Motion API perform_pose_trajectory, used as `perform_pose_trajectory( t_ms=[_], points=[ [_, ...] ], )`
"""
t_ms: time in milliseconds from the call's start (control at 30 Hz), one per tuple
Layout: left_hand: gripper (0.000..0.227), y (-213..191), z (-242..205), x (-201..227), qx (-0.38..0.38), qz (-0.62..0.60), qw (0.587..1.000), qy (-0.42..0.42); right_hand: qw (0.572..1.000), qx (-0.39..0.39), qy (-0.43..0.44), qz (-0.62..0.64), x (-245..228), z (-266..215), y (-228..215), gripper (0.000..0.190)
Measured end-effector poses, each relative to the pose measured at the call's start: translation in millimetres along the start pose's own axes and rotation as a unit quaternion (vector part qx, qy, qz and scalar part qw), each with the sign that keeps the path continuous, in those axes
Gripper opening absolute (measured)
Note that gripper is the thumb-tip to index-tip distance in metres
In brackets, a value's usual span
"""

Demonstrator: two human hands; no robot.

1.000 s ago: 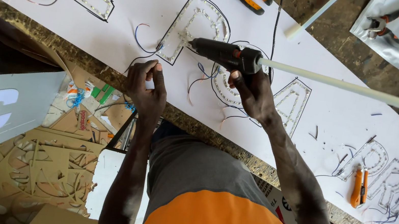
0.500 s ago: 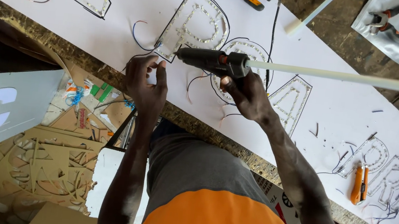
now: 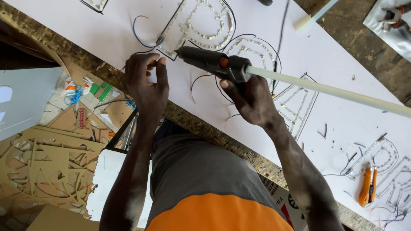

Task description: The person uses a soldering iron to join wires on LED strips arranged in letter shapes on a white board. They then use a hot glue gun to secure the LED strips and wires to the board, working on letters that spell out 'OMBRE DOA PRIC'.

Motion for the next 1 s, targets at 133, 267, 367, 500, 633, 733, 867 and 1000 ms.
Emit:
perform_pose_trajectory(
  t_ms=[133,267,367,500,633,733,867,1000],
  points=[
    [0.008,-1.8,1.8,5.5,0.002,-0.014,1.0,-0.007,1.0,-0.001,-0.022,-0.019,-1.4,3.3,6.9,0.045],
    [0.007,-1.3,-0.5,4.4,0.01,-0.023,1.0,-0.012,0.999,-0.005,-0.018,-0.026,-10.9,4.4,10.8,0.048],
    [0.007,-1.1,-0.3,2.6,0.015,-0.024,1.0,-0.01,0.999,0.005,-0.031,-0.026,-7.3,3.3,14.3,0.044],
    [0.007,-2.8,1.1,6.0,0.01,-0.025,0.999,-0.019,0.995,0.036,-0.072,-0.06,0.6,13.4,9.4,0.036],
    [0.008,-3.1,2.2,4.2,0.0,-0.023,1.0,-0.021,1.0,0.028,-0.003,0.011,-18.2,9.9,-4.6,0.032],
    [0.006,-3.1,5.0,6.5,0.008,-0.032,0.999,0.001,0.998,0.028,0.026,0.049,2.6,5.4,-24.1,0.024],
    [0.007,-3.5,4.5,5.8,0.001,-0.044,0.999,-0.001,0.994,0.071,0.064,0.053,39.8,-14.0,-53.1,0.026],
    [0.007,-4.6,4.9,6.6,-0.001,-0.042,0.999,-0.002,0.995,0.082,0.057,-0.009,31.8,-18.2,-77.9,0.031]
  ],
)
Point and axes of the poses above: each hand's wrist, its own z-axis towards the middle knuckle, its own y-axis out of the palm, x = y × z, the point moved 1 cm from there along z, towards the middle knuckle, and after that the axes turned 14 degrees about x, right-handed, at the moved point
